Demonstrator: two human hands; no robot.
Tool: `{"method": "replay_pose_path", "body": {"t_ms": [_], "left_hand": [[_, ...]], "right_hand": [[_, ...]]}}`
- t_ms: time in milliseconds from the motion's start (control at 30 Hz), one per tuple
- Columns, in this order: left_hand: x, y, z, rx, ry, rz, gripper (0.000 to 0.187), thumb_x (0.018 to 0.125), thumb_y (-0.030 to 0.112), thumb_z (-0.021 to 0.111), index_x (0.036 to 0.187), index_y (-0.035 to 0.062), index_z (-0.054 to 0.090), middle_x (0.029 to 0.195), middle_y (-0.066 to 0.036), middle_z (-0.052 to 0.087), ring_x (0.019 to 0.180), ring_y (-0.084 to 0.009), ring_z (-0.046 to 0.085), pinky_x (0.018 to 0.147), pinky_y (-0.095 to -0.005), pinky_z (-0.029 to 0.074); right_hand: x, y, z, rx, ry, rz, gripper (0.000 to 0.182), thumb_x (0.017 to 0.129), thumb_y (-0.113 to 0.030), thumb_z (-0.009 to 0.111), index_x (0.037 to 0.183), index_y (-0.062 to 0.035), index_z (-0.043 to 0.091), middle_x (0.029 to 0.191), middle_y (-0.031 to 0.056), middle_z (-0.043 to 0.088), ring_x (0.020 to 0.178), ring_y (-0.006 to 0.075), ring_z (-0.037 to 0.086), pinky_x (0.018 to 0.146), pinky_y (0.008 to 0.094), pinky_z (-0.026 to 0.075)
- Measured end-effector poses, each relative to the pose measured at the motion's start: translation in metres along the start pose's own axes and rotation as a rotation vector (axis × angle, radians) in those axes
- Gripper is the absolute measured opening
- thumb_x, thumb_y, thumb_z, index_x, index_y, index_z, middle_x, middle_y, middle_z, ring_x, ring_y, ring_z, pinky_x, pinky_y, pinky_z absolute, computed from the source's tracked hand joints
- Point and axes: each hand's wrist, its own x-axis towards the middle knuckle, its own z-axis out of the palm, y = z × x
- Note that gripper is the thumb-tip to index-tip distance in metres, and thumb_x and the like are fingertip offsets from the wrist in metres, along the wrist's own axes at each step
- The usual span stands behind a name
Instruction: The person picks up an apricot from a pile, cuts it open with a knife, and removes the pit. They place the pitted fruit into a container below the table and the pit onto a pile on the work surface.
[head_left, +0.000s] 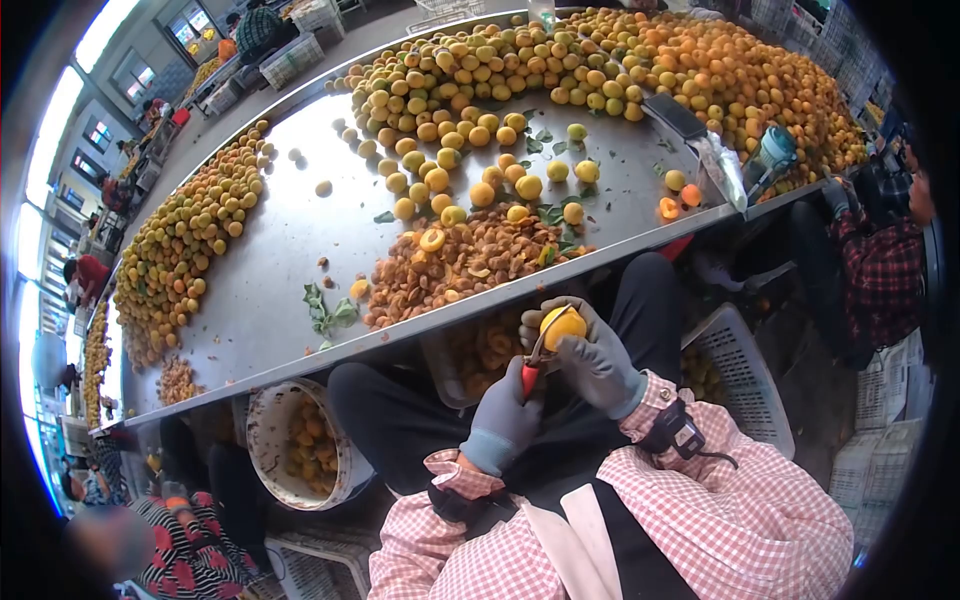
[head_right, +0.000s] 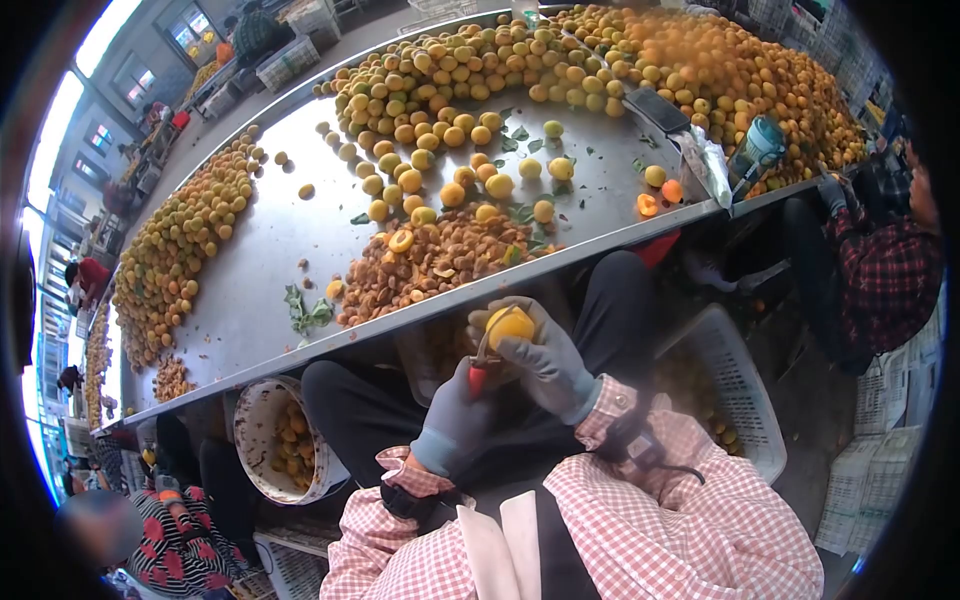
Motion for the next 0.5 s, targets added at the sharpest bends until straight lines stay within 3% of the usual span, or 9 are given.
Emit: {"method": "replay_pose_path", "body": {"t_ms": [133,233,300,333,433,500], "left_hand": [[0.004,0.003,0.002,-0.022,0.008,-0.023,0.032,0.082,0.011,0.06,0.11,0.0064,0.045,0.085,-0.026,0.06,0.084,-0.0463,0.058,0.067,-0.0469,0.047],[0.005,0.004,-0.007,0.136,0.009,-0.028,0.033,0.082,0.011,0.059,0.112,0.0072,0.045,0.085,-0.026,0.06,0.083,-0.0459,0.058,0.067,-0.0478,0.047],[0.005,0.0,-0.008,0.274,0.01,-0.047,0.033,0.084,0.013,0.059,0.113,0.0084,0.045,0.082,-0.025,0.061,0.08,-0.0449,0.059,0.064,-0.0485,0.046],[0.005,0.001,-0.007,0.273,0.012,-0.047,0.033,0.084,0.013,0.059,0.113,0.0084,0.045,0.082,-0.025,0.061,0.08,-0.0449,0.059,0.064,-0.0485,0.046],[0.003,0.007,-0.004,0.284,0.063,-0.01,0.031,0.085,0.015,0.059,0.113,0.009,0.044,0.079,-0.023,0.061,0.076,-0.0434,0.06,0.061,-0.0498,0.045],[0.006,0.013,-0.005,0.275,0.048,-0.005,0.029,0.086,0.018,0.059,0.11,0.0085,0.044,0.078,-0.022,0.061,0.074,-0.0433,0.059,0.06,-0.0499,0.045]], "right_hand": [[0.004,0.001,0.016,0.139,0.03,-0.049,0.046,0.085,-0.012,0.069,0.123,-0.007,0.044,0.123,0.0108,0.054,0.11,0.0212,0.057,0.098,0.0367,0.046],[0.007,-0.011,0.007,-0.067,-0.01,0.028,0.042,0.086,-0.013,0.068,0.121,-0.0063,0.047,0.119,0.0106,0.057,0.11,0.0194,0.057,0.098,0.036,0.046],[0.008,-0.017,0.002,-0.483,0.052,0.123,0.037,0.089,-0.016,0.064,0.12,-0.0062,0.048,0.118,0.0112,0.058,0.11,0.0194,0.057,0.098,0.0355,0.045],[0.008,-0.017,0.002,-0.485,0.05,0.123,0.037,0.089,-0.016,0.064,0.12,-0.0062,0.048,0.118,0.0112,0.058,0.11,0.0194,0.057,0.098,0.0355,0.045],[0.003,-0.009,0.006,-0.477,0.023,0.019,0.035,0.09,-0.017,0.062,0.121,-0.0061,0.049,0.119,0.0118,0.058,0.109,0.0194,0.058,0.096,0.0351,0.047],[0.001,0.003,0.011,0.005,0.044,0.027,0.038,0.089,-0.014,0.063,0.123,-0.006,0.048,0.121,0.0109,0.057,0.11,0.0187,0.057,0.095,0.0344,0.048]]}}
